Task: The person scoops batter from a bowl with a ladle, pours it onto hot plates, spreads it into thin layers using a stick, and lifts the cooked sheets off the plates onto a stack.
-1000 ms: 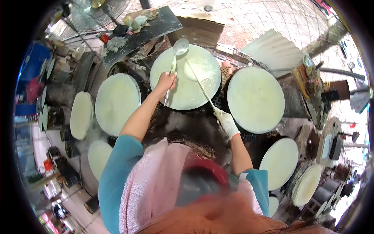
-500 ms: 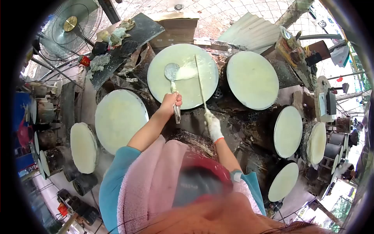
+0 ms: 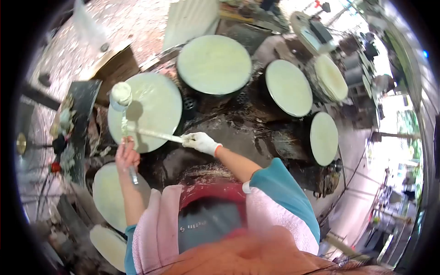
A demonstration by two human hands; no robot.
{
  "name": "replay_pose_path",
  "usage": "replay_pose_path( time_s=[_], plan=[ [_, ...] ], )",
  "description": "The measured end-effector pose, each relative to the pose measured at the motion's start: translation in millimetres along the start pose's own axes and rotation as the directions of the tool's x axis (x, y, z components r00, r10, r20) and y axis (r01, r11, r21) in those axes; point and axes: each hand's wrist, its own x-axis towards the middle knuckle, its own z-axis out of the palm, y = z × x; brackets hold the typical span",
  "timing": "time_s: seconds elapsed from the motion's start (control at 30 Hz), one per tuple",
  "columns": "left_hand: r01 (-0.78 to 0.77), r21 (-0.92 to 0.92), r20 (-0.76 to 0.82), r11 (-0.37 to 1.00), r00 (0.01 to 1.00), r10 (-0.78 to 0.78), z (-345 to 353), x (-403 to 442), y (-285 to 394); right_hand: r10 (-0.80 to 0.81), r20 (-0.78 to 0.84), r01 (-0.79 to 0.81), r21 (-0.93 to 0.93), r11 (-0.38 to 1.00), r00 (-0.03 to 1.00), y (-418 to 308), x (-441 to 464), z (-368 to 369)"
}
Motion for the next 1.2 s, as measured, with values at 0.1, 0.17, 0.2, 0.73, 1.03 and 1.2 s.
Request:
replay_pose_path(
  time_s=[0.1,0.17,0.2,0.73,1.03,1.2],
  plan=[
    [0.163,-0.212,0.088,0.964,0.985,-0.147,35.2,23.3,-6.9,0.058,-0.240,-0.037,0.090,0.995,0.969,9.3,-43.5,-19.9],
    [0.190,-0.130,0.050,0.973,0.981,-0.185,43.4,36.6,-25.7,0.090,-0.251,-0.084,0.035,0.996,0.964,58.7,-62.7,-40.0],
    [0.226,-0.080,0.009,0.971,0.974,-0.226,48.8,43.9,-36.5,0.080,-0.254,-0.085,-0.009,0.996,0.964,56.4,-85.5,-61.5],
    [0.334,-0.112,0.071,0.936,0.942,-0.328,236.4,86.6,-264.1,-0.006,-0.730,-0.552,-0.523,0.650,0.684,153.2,-109.0,-384.8],
    [0.274,0.287,-0.120,0.918,0.961,-0.249,266.9,122.8,-285.5,0.106,-0.666,-0.549,-0.503,0.667,0.738,136.2,-123.9,-477.2],
    [0.288,0.408,-0.137,0.866,0.957,-0.254,257.8,159.3,-276.9,-0.220,-0.691,-0.342,-0.577,0.742,0.688,92.2,-152.9,-585.2]
  ],
)
